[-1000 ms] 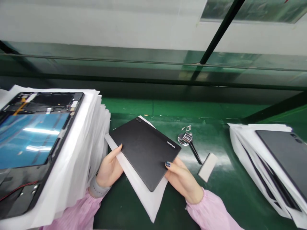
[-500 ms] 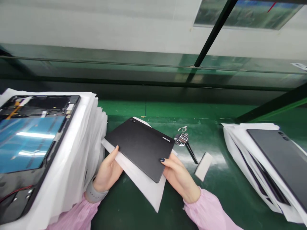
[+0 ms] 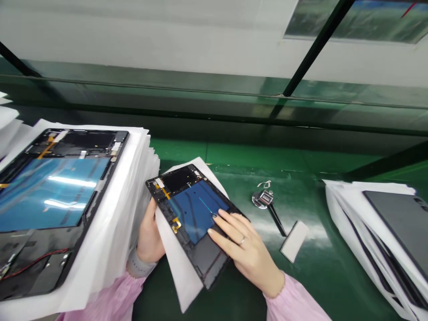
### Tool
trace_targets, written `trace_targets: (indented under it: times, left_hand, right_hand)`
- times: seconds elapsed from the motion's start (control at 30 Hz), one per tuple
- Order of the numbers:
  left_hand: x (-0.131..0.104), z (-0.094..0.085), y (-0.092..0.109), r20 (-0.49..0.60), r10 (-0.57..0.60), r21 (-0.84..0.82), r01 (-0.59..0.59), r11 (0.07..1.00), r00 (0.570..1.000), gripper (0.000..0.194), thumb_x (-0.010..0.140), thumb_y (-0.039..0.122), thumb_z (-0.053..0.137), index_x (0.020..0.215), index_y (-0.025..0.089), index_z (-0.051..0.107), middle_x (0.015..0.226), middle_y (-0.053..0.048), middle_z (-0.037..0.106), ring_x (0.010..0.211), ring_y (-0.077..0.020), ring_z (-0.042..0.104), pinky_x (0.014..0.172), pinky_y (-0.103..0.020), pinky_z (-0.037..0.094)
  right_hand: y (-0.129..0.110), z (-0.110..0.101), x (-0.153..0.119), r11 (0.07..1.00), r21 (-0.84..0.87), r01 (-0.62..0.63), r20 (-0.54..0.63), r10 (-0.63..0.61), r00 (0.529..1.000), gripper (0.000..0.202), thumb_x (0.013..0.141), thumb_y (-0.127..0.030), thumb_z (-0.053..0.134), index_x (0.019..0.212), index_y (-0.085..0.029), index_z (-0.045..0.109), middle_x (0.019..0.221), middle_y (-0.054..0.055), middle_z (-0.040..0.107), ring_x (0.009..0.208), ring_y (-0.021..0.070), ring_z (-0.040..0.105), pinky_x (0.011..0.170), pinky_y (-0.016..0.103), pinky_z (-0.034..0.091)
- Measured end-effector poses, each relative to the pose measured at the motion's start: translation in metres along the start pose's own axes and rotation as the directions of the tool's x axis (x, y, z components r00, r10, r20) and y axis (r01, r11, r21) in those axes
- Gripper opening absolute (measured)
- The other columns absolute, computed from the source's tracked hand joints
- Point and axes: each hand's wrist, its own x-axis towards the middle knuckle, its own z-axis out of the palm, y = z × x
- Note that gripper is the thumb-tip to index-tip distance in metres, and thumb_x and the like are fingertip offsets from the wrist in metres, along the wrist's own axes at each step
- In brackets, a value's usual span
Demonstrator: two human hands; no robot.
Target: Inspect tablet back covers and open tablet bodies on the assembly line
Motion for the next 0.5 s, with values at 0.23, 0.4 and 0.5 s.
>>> trace_targets:
  times: [0.23, 0.4, 0.5]
  left_hand:
    - [0.000, -0.001, 0.001, -0.009, -0.022, 0.012, 0.022, 1.000, 1.000, 0.055, 0.100, 0.051, 0.041, 0.138, 0.016, 0.059, 0.115, -0.013, 0.077, 0.113, -0.0355, 0.069, 0.103, -0.050, 0.051]
    - [0.001, -0.004, 0.001, -0.055, -0.051, 0.004, 0.051, 0.999, 0.997, 0.055, 0.100, 0.050, 0.041, 0.127, 0.010, 0.066, 0.109, -0.015, 0.078, 0.109, -0.0361, 0.070, 0.099, -0.050, 0.053]
    - [0.002, -0.008, 0.001, -0.018, -0.015, 0.035, 0.016, 0.999, 1.000, 0.050, 0.099, 0.048, 0.046, 0.125, 0.011, 0.068, 0.106, -0.014, 0.079, 0.105, -0.0351, 0.072, 0.097, -0.049, 0.054]
  right_hand:
    - [-0.012, 0.008, 0.008, 0.987, -0.129, 0.095, 0.097, -0.083, 0.992, 0.048, 0.091, 0.003, 0.044, 0.129, -0.019, 0.064, 0.123, 0.015, 0.074, 0.132, 0.0292, 0.059, 0.100, 0.048, 0.058]
    - [-0.018, 0.012, 0.005, 0.997, 0.048, 0.067, 0.115, -0.072, 0.991, 0.033, 0.088, 0.000, 0.053, 0.117, -0.012, 0.064, 0.116, 0.017, 0.071, 0.130, 0.0309, 0.058, 0.102, 0.047, 0.056]
    - [-0.021, 0.012, 0.008, 0.995, 0.093, 0.033, 0.102, -0.042, 0.994, 0.028, 0.087, 0.001, 0.053, 0.109, -0.013, 0.064, 0.109, 0.015, 0.068, 0.124, 0.0308, 0.061, 0.100, 0.046, 0.057]
